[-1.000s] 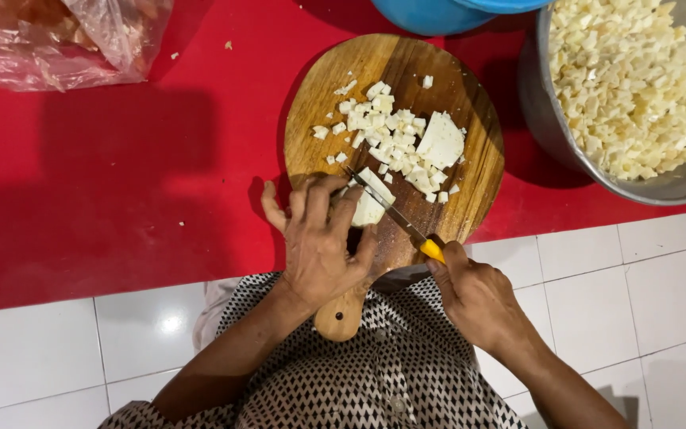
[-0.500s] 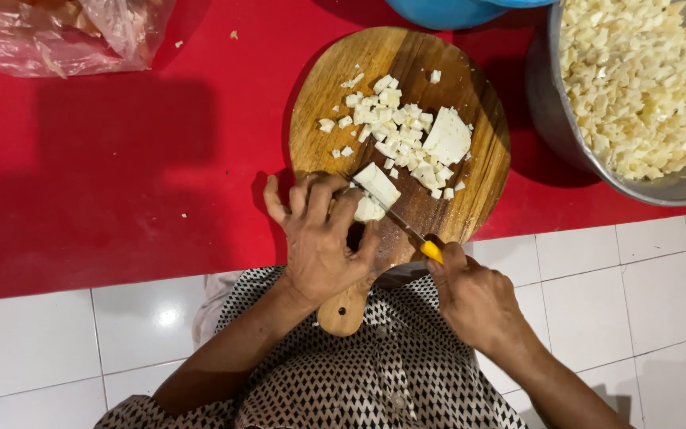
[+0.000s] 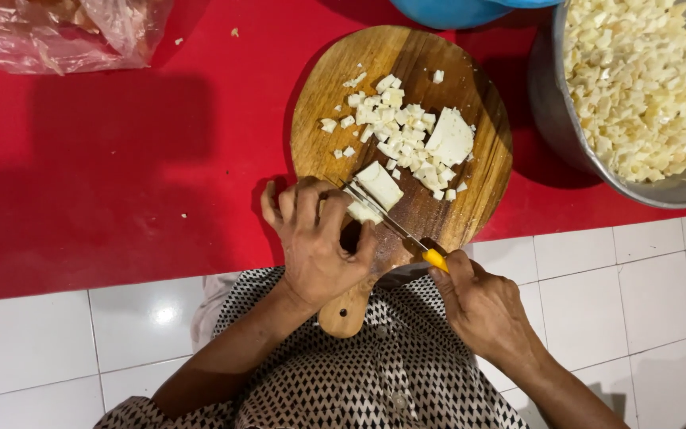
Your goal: Dicing bread into small cubes on a wooden cutting board and scraping them into a metal bowl.
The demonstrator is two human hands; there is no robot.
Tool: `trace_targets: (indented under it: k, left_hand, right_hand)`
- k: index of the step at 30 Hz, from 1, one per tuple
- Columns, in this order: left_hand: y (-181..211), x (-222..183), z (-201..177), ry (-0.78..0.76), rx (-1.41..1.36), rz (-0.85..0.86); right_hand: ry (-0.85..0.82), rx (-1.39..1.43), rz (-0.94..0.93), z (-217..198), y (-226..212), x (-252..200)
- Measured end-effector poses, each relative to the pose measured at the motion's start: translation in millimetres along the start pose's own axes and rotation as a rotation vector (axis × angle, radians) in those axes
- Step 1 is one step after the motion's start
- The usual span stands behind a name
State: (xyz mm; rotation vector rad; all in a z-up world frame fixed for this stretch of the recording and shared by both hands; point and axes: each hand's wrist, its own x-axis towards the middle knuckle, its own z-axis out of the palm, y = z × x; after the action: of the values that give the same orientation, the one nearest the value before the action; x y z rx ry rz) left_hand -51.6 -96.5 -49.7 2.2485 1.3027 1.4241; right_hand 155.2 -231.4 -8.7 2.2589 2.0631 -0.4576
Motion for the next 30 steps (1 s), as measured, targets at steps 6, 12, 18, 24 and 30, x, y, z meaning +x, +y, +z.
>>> trace_targets:
  k: [6,12,18,24,30]
  left_hand:
    - [0,3,-1,0.004,-0.001,0.005]
    - [-1,1,-1,-0.001,-0.004,0.008]
    - [-2,0,-1,-0.011,-0.016,0.001]
    - [-2,0,0,0.000,-0.005,0.010]
    - [-4,-1,3,0.015,-0.078,0.027]
  right_hand:
    - [-0.001,0.014,0.005,1,1,0]
    - [-0.028,0.068,0.072,-1,-3,0]
    - [0.045,0.019,-0.015,10,-1,-3]
    - [0.034,0.004,0.015,8,-3,-3]
    - [-0.129,0.049,0.208,-9,-24,6]
